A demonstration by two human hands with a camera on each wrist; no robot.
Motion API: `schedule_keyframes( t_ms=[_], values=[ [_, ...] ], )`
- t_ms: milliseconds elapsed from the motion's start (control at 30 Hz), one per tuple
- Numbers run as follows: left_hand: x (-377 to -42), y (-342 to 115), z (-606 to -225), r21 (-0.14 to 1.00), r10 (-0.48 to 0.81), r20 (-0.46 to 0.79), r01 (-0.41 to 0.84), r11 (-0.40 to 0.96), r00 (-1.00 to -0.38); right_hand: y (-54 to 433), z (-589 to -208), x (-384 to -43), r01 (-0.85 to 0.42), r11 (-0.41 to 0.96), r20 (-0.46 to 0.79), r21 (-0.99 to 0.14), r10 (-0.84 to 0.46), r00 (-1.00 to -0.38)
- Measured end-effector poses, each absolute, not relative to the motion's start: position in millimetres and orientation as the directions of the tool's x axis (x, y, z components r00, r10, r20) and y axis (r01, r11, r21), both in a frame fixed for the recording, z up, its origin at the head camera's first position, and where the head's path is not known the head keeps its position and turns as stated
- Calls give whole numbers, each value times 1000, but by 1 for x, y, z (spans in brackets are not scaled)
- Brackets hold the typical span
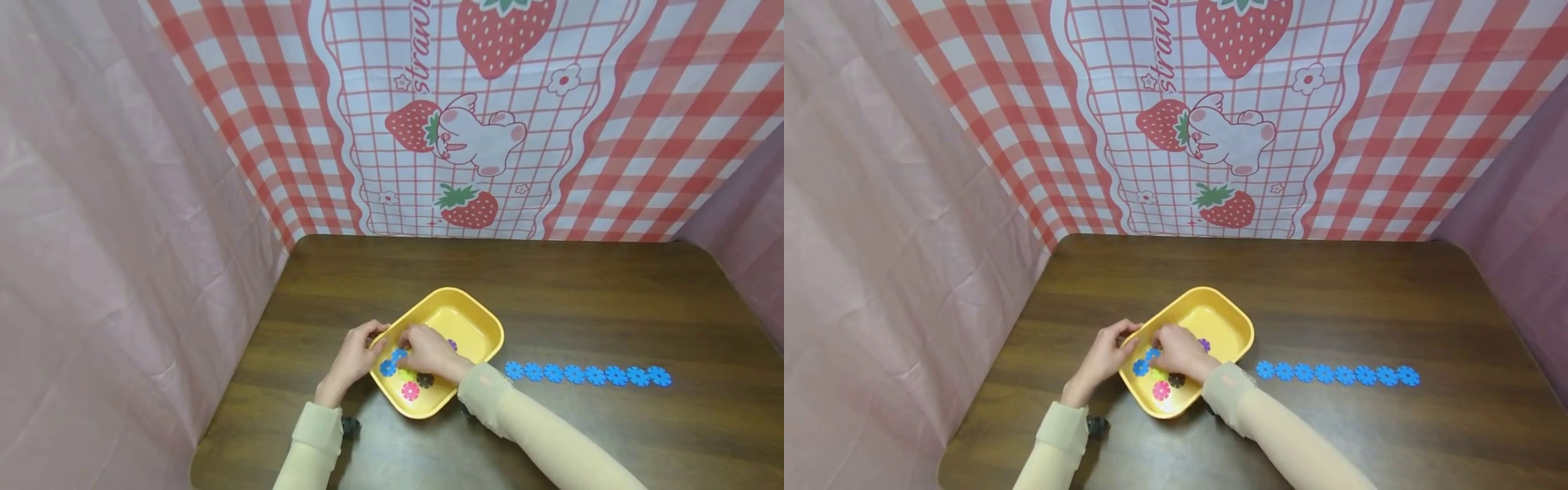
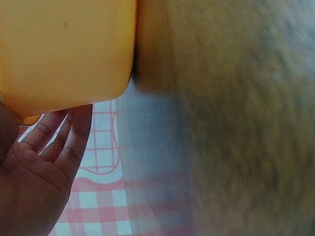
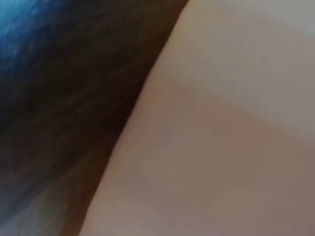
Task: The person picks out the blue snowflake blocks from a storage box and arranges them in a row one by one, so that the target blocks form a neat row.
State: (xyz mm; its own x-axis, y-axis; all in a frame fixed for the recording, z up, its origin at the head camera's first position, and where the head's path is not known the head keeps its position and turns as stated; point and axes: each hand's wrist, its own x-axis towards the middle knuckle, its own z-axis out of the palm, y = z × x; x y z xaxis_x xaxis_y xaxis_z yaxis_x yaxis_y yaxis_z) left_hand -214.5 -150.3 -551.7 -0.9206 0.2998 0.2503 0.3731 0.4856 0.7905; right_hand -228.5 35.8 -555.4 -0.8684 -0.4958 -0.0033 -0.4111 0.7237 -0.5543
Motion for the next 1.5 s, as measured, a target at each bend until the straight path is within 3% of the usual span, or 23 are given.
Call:
schedule_keyframes(
  t_ms=[767, 1067, 1500],
  values=[
    [-213, -150, -551, 787, 304, 231, 361, 500, -924, 33, -558, -230, -479, 733, 29, -482, -534, -845],
    [-214, -149, -551, 796, 303, 231, 359, 488, -925, 35, -557, -231, -424, 790, 60, -444, -445, -893],
    [-214, -150, -552, 793, 307, 223, 355, 496, -925, 48, -545, -227, -436, 777, 149, -453, -417, -897]
  ],
)
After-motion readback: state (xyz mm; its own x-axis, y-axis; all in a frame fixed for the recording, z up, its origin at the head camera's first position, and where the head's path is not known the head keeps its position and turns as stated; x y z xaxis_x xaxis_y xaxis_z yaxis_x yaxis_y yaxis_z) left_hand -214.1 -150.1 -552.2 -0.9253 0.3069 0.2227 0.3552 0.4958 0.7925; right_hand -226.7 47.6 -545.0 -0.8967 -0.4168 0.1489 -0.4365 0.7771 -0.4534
